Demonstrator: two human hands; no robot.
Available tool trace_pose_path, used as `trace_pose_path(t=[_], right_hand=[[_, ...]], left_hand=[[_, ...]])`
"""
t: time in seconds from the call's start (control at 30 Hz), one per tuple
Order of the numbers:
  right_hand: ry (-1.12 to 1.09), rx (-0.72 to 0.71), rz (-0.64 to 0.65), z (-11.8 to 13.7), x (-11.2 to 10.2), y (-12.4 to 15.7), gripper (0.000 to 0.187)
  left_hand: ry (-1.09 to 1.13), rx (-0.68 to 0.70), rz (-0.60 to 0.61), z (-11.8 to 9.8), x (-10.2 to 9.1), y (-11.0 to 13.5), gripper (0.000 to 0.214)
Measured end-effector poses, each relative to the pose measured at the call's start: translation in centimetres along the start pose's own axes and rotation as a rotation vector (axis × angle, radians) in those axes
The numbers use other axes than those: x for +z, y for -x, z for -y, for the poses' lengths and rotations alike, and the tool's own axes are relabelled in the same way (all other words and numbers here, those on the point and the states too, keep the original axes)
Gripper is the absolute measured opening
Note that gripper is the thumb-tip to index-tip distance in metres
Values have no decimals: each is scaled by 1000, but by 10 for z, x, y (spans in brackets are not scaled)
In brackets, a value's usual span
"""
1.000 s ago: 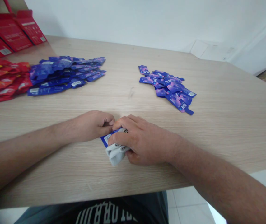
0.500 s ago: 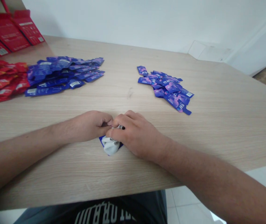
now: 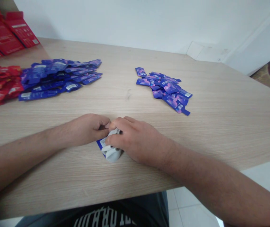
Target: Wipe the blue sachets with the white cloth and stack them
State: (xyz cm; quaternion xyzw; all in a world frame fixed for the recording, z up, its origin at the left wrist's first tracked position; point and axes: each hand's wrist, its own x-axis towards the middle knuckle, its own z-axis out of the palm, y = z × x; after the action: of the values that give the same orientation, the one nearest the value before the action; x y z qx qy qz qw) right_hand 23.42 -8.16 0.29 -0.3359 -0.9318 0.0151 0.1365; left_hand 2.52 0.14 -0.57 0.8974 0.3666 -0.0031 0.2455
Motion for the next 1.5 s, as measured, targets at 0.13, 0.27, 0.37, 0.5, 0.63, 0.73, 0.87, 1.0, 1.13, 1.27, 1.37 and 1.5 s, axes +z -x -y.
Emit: trace_pose_path(t=[0.13,0.27,0.37,0.5,0.63,0.73,0.87,1.0,1.13,1.27,1.37,1.5], right_hand=[[-32,4,16,-2,-5,3,23],[30,23,35,-3,-5,2,21],[64,54,-6,1,-1,0,22],[26,-18,-17,2,2,-3,24],[18,32,0,-12,0,1,23],[29,108,-21,-16,0,2,22],[1,5,1,-7,1,2,22],[6,38,22,-14,-1,3,21],[28,138,-11,-21,1,3,24],[-27,10,54,-13,-1,4,24],[4,104,57,-14,-2,4,24],[22,146,-6,-16,0,4,24]], left_hand=[[22,17,15,2,2,-1,22],[4,12,4,1,2,-1,22],[-7,16,4,0,1,-1,20],[16,27,12,1,0,0,20],[11,30,-1,2,2,-1,21],[0,18,-9,1,3,-1,21],[-3,40,-8,1,2,-1,20],[-9,37,-2,1,1,-1,20],[-18,20,-2,1,2,-1,20],[-10,29,-4,2,2,-1,21],[-17,23,-8,2,2,-1,21],[-20,22,-7,2,3,-1,21]])
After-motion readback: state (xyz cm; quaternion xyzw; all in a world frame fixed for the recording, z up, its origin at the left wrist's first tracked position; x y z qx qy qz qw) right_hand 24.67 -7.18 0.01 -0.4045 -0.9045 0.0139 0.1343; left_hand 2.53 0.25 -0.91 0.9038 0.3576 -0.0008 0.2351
